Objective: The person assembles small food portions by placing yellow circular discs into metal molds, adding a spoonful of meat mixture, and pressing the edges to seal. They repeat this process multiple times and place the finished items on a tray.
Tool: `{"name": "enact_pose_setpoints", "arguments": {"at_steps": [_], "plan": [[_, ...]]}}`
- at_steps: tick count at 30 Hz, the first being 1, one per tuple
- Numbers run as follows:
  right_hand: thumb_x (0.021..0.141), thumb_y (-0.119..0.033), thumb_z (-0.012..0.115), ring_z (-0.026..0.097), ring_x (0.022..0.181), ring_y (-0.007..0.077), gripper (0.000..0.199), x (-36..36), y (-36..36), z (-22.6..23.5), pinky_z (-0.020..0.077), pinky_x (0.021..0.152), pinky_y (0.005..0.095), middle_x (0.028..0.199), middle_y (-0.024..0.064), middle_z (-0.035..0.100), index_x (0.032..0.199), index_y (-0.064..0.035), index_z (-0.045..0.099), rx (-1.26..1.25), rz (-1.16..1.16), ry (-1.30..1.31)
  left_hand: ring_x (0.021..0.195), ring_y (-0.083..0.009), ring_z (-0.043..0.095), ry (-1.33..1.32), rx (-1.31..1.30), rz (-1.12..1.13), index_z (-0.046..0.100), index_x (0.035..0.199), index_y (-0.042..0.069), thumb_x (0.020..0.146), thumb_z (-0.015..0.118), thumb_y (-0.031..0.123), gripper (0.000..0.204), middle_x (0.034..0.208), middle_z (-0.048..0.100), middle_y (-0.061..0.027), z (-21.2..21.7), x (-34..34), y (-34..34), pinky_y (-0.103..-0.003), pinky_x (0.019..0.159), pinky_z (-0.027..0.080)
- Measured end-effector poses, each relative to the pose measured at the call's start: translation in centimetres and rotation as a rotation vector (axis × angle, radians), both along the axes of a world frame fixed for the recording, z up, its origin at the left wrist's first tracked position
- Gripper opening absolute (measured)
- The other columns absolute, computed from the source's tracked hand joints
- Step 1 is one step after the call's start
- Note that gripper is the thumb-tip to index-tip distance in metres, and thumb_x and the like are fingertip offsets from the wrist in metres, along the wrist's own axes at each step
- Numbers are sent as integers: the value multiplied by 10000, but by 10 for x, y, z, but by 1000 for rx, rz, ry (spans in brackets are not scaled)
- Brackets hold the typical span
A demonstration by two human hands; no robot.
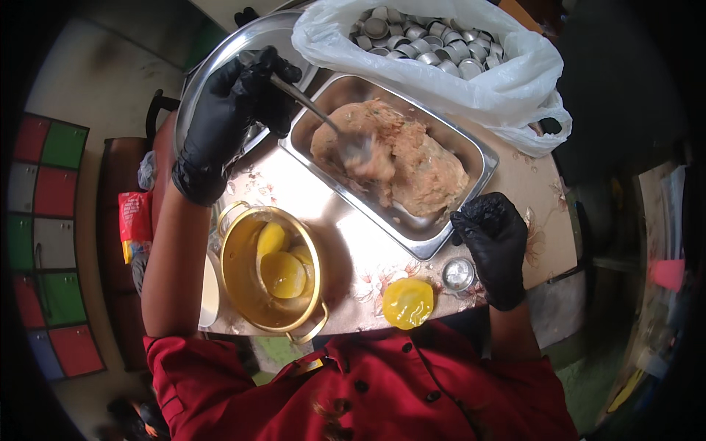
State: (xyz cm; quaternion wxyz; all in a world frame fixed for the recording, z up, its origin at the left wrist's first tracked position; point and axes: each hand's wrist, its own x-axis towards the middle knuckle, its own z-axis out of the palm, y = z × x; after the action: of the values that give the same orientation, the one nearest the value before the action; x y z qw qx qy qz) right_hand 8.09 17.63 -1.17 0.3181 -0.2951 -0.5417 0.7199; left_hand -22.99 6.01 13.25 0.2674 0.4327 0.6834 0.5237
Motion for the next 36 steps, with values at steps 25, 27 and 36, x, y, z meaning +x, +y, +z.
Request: {"name": "enact_pose_setpoints", "arguments": {"at_steps": [25, 27, 36], "plan": [[978, -87, 641, 563, 737, 25, 132, 38, 24, 22, 448, 638, 211, 906, 12, 694, 1081, -16, 681, 481, -134, 55, 847, -202, 681, 81, 479, 122, 628, 1144, -37, 1047, 529, 280, 346, 938, 689, -122, 24, 41, -70, -334, 754, 563], [949, -70, 671, 596, 809, 46, 133, 44, 5, 38, 469, 678, 232, 943, 16, 700, 1069, -22, 700, 612, -90, 80, 875, -196, 678, 725, 400, 88, 634, 1147, -37, 1063, 498, 244, 322, 1021, 692, -129, 15, 65, -105, -343, 752, 565], [816, -11, 679, 638, 826, 294, 372, 53, -58, 51, 482, 814, 429, 973, 114, 693, 1179, -93, 696, 1416, 48, -118, 678, -116, 645, 380, 459, 62, 653, 1048, -31, 1058, 523, 191, 257, 896, 693, -73, -23, 196, -124, -253, 628, 518]]}}
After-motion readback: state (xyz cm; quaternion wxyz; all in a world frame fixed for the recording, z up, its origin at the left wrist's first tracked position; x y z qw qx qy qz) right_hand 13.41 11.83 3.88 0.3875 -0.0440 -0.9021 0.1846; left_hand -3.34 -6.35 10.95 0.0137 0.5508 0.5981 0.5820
